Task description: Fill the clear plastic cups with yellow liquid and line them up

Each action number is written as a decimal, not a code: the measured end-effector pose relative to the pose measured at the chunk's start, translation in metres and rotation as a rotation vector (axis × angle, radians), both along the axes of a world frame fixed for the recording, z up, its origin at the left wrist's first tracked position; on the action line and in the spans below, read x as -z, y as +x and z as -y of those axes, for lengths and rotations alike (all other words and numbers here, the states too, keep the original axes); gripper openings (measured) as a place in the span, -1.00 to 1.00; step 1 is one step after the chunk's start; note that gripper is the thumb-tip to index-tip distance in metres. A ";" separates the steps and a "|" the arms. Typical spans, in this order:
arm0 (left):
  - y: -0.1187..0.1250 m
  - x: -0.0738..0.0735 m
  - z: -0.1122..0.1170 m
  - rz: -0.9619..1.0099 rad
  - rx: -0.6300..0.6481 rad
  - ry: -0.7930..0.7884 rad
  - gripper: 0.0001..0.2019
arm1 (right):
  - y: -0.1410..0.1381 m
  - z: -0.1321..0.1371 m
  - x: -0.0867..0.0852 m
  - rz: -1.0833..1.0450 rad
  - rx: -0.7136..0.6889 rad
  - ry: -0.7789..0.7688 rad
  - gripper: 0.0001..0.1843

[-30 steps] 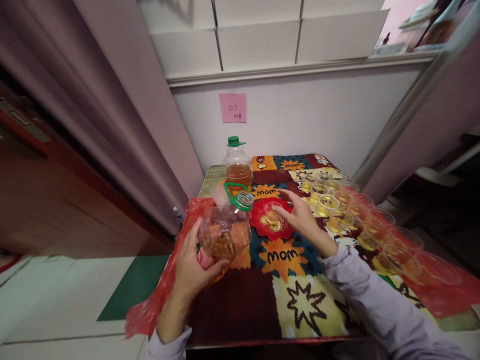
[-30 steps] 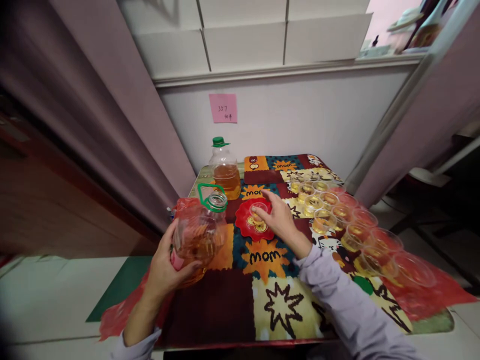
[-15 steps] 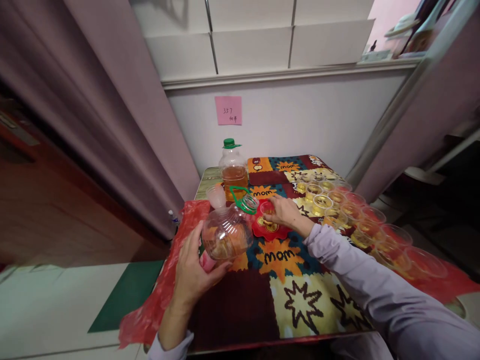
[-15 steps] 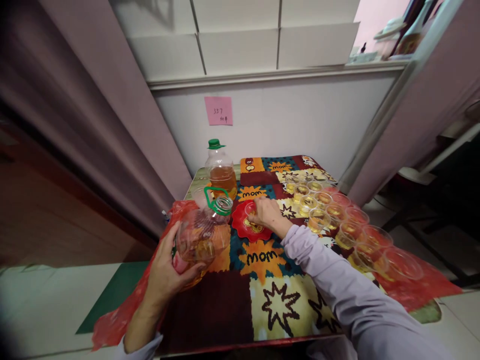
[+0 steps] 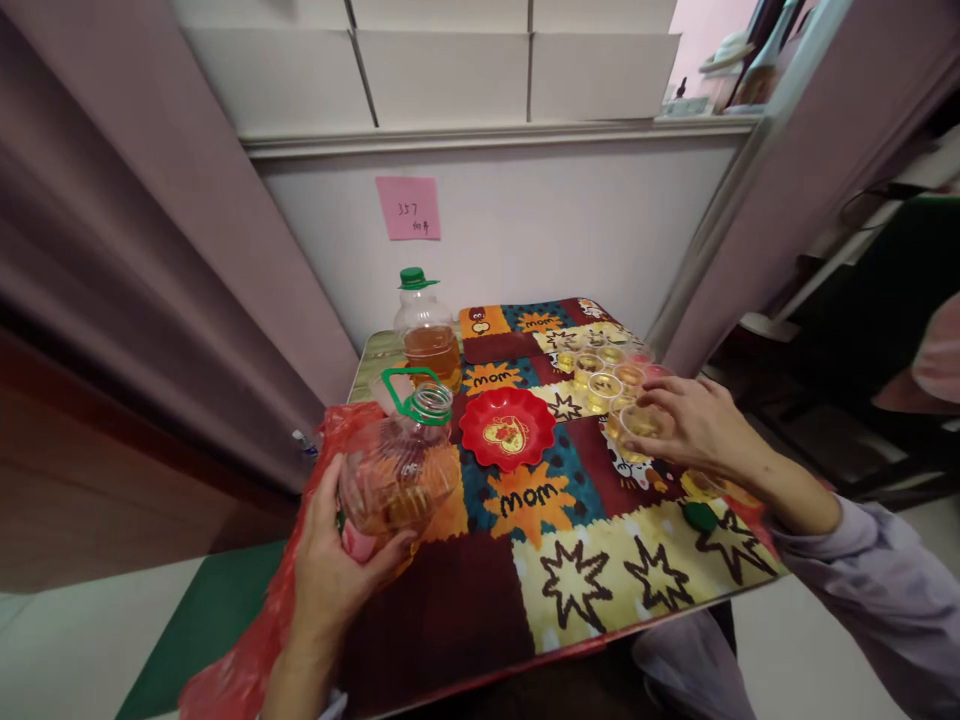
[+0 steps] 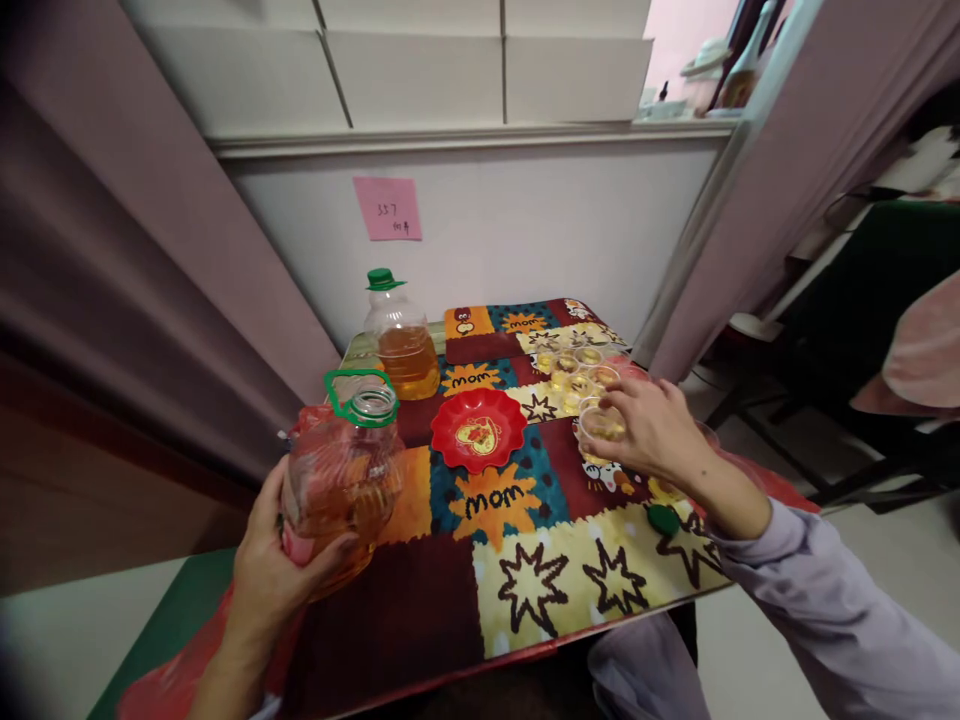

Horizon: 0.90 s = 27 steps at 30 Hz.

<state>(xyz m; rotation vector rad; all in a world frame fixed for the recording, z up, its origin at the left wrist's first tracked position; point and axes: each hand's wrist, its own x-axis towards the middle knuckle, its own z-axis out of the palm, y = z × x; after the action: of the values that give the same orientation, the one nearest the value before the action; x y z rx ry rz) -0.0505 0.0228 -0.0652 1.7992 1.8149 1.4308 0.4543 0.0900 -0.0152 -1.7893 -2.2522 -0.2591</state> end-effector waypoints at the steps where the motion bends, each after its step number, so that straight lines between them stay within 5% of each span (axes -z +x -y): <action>1: 0.000 0.001 -0.001 0.006 0.001 0.002 0.19 | 0.008 0.005 0.010 0.022 0.020 0.015 -0.49; 6: -0.001 0.001 -0.002 0.015 0.000 0.007 0.20 | 0.025 0.016 0.052 0.113 0.100 0.048 -0.47; 11: 0.000 -0.002 -0.001 -0.010 -0.008 0.002 0.19 | 0.028 0.011 0.076 0.159 0.171 0.011 -0.35; 23: 0.001 0.000 -0.001 0.051 -0.004 0.016 0.18 | 0.035 0.009 0.094 0.129 0.173 0.054 -0.26; 27: 0.001 -0.001 0.002 0.054 -0.002 0.010 0.18 | 0.028 0.016 0.083 0.099 0.171 0.148 -0.27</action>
<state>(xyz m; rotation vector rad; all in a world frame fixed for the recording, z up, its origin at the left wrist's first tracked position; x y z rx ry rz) -0.0497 0.0210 -0.0646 1.7464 1.7863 1.4777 0.4823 0.0736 -0.0978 -1.9286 -2.0830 -0.5436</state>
